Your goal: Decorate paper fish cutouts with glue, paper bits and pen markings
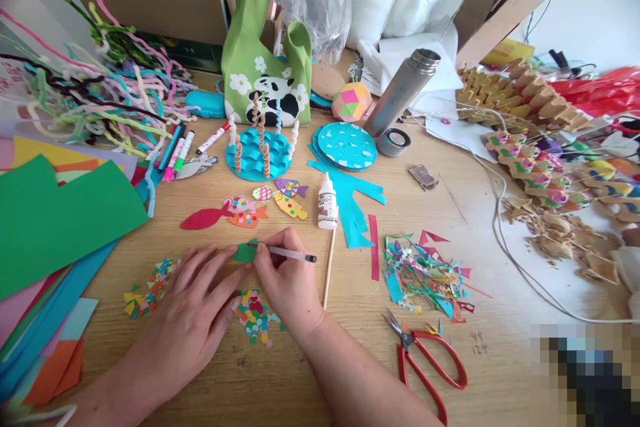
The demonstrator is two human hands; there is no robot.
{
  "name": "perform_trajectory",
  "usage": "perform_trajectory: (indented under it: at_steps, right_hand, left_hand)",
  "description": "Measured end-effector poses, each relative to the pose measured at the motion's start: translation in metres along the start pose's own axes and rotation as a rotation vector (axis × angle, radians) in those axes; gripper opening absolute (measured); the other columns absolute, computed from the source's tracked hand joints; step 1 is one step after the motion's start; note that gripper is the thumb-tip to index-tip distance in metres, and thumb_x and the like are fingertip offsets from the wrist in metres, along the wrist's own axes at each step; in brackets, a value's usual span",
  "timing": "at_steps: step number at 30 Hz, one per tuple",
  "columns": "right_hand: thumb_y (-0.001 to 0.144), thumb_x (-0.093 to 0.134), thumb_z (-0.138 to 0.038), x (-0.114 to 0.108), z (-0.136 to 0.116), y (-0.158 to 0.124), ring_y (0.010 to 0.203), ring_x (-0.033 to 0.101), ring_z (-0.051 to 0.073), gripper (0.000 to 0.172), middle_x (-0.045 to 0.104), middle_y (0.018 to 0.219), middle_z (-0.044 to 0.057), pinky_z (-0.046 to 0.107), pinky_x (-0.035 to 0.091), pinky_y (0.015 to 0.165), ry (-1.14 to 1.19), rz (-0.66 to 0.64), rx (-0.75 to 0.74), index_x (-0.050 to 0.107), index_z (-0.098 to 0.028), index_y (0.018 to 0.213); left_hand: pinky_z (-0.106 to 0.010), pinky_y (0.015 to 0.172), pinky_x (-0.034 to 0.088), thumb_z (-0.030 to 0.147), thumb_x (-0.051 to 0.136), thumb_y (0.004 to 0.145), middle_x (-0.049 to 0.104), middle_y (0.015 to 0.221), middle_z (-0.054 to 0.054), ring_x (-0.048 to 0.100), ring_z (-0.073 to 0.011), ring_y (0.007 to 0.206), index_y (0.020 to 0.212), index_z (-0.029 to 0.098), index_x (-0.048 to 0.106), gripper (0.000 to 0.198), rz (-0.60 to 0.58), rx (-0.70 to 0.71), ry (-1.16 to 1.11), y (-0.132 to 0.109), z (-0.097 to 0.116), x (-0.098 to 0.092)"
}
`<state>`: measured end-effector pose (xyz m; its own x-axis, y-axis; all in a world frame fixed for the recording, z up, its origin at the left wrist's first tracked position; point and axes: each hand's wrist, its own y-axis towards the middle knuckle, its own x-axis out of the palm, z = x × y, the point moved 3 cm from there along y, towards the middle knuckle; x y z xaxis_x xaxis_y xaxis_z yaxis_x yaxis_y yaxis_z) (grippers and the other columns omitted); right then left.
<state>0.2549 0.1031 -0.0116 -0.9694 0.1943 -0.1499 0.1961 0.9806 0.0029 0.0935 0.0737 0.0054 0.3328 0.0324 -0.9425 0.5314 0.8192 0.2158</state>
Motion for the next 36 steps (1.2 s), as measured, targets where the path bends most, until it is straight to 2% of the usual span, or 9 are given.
perform_trajectory:
  at_steps: [12, 28, 36]
  right_hand:
    - [0.085, 0.061, -0.027, -0.0002, -0.0030, 0.0012, 0.050, 0.045, 0.010, 0.017, 0.052, 0.060, -0.005, 0.022, 0.035, 0.046, -0.014, 0.038, 0.006, 0.050, -0.022, 0.073]
    - [0.086, 0.061, -0.026, 0.0002, -0.0027, 0.0002, 0.050, 0.046, 0.010, 0.015, 0.053, 0.061, -0.005, 0.022, 0.035, 0.046, -0.009, -0.003, 0.014, 0.052, -0.022, 0.075]
    - [0.085, 0.061, -0.026, -0.0008, -0.0037, 0.0014, 0.050, 0.045, 0.010, 0.018, 0.051, 0.060, -0.005, 0.023, 0.034, 0.046, -0.031, 0.027, 0.008, 0.049, -0.022, 0.072]
  left_hand:
    - [-0.061, 0.115, 0.034, 0.025, 0.048, 0.097, 0.051, 0.144, -0.010, 0.039, -0.0331, 0.136, 0.133, 0.026, 0.058, 0.037, -0.008, -0.017, -0.010, 0.0011, 0.0002, 0.0002]
    - [-0.061, 0.114, 0.034, 0.022, 0.050, 0.096, 0.050, 0.144, -0.011, 0.039, -0.0340, 0.136, 0.135, 0.024, 0.056, 0.040, -0.020, 0.005, 0.015, 0.0012, 0.0004, 0.0000]
    - [-0.060, 0.114, 0.035, 0.023, 0.050, 0.096, 0.051, 0.144, -0.010, 0.040, -0.0336, 0.136, 0.135, 0.026, 0.056, 0.040, -0.010, -0.006, 0.006, 0.0005, 0.0001, -0.0011]
